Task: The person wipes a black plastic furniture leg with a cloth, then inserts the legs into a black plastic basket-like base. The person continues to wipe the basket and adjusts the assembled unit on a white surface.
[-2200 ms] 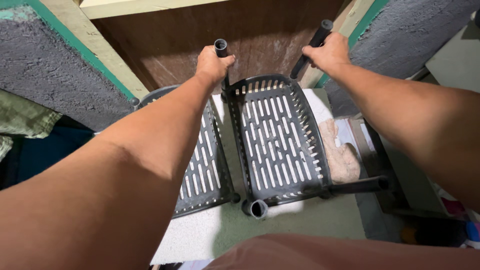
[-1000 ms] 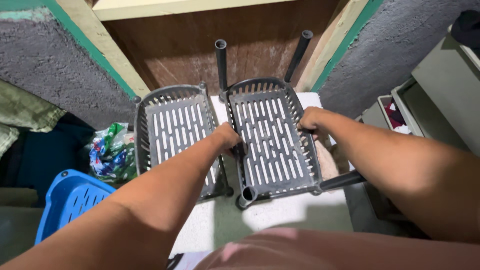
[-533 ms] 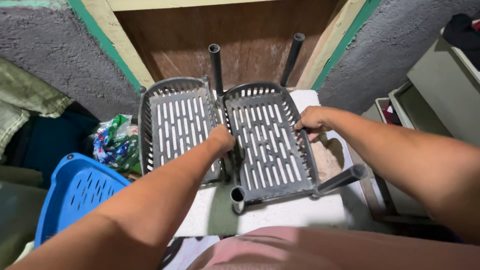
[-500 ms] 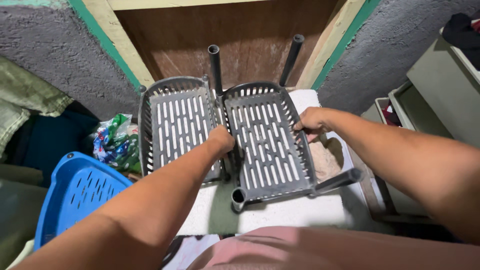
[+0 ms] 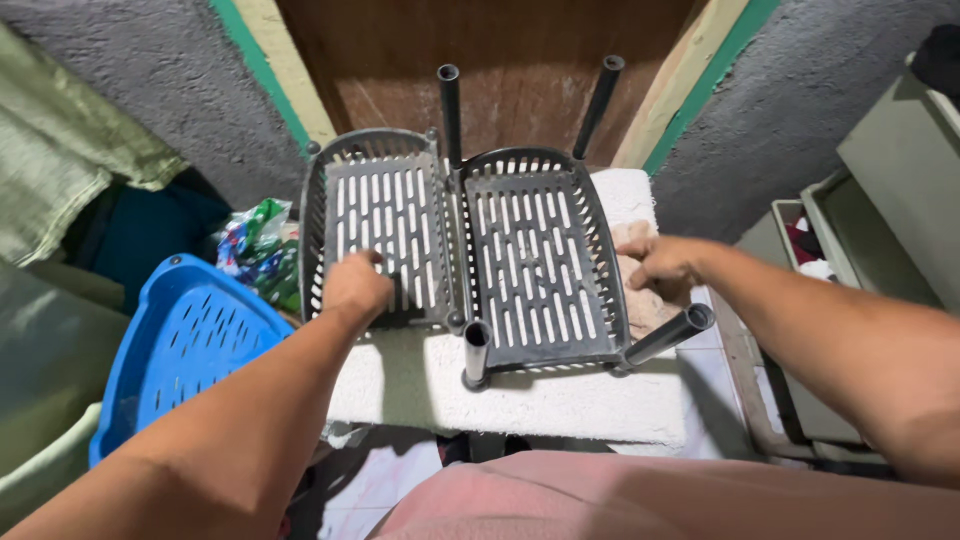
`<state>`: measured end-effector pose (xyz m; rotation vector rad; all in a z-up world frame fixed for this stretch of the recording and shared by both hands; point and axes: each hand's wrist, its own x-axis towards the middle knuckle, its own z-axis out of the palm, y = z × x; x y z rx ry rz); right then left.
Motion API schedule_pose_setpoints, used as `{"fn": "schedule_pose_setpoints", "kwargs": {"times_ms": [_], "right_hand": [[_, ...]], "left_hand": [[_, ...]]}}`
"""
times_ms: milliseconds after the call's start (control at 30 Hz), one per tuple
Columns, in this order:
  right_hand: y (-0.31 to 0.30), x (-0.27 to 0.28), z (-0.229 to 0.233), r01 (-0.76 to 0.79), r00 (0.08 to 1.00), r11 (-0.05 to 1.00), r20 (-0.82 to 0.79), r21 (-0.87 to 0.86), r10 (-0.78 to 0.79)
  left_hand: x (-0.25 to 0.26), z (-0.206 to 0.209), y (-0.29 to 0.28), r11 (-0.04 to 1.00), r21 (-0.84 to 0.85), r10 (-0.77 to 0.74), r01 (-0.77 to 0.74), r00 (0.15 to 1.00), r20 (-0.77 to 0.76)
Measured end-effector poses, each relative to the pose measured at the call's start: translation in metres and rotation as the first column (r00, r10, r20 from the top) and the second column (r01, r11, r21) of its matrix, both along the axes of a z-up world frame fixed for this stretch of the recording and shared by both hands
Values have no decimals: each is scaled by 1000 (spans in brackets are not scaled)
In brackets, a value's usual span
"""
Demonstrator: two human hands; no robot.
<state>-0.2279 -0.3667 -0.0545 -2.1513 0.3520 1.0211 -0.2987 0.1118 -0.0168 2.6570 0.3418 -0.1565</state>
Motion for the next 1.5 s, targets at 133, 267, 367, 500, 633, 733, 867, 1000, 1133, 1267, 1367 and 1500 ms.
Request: {"fn": "schedule_pose_setpoints", "kwargs": {"times_ms": [133, 267, 367, 500, 633, 733, 867, 1000, 1133, 1267, 1367, 1500], "right_hand": [[-4, -26, -23, -54, 995, 998, 87, -37, 58], [-15, -30, -35, -149, 930, 980, 319, -130, 184], [-20, -32, -34, -31, 930, 998, 364, -55, 49], [-31, -30, -12, 230, 895, 971, 377, 71, -239], [-41, -20, 18, 400, 746, 862, 437, 310, -503], [-49, -8, 44, 506, 653, 756, 389, 415, -650], [-48, 4, 88, 440, 631, 752, 427, 491, -648], [-31, 6, 140, 287, 667, 739, 427, 610, -611], [9, -8, 189, 126, 754, 578, 301, 806, -584], [59, -21, 219, 49, 805, 497, 260, 867, -533], [89, -27, 231, 20, 833, 500, 263, 866, -488], [118, -28, 240, -13, 851, 518, 282, 855, -443]], "left_hand": [[-29, -4, -19, 957, 4, -274, 291, 906, -322], [-48, -17, -40, 894, 102, -384, 436, 863, -328], [-45, -28, -42, 888, 107, -410, 447, 876, -254], [-34, -24, -32, 928, 96, -335, 361, 918, -214], [-41, -2, -25, 928, 239, -228, 287, 942, -245], [-50, 4, -15, 934, 353, -22, 44, 998, -65], [-33, -9, 20, 931, 110, 347, -349, 937, 36], [-5, -33, 59, 926, 54, 376, -373, 925, -56], [8, -42, 71, 920, 8, 385, -391, 902, -195], [-5, -43, 55, 912, 94, 409, -400, 905, -117], [-17, -38, 51, 931, 107, 365, -349, 894, -259], [-27, -34, 46, 918, 61, 397, -393, 904, -158]]}}
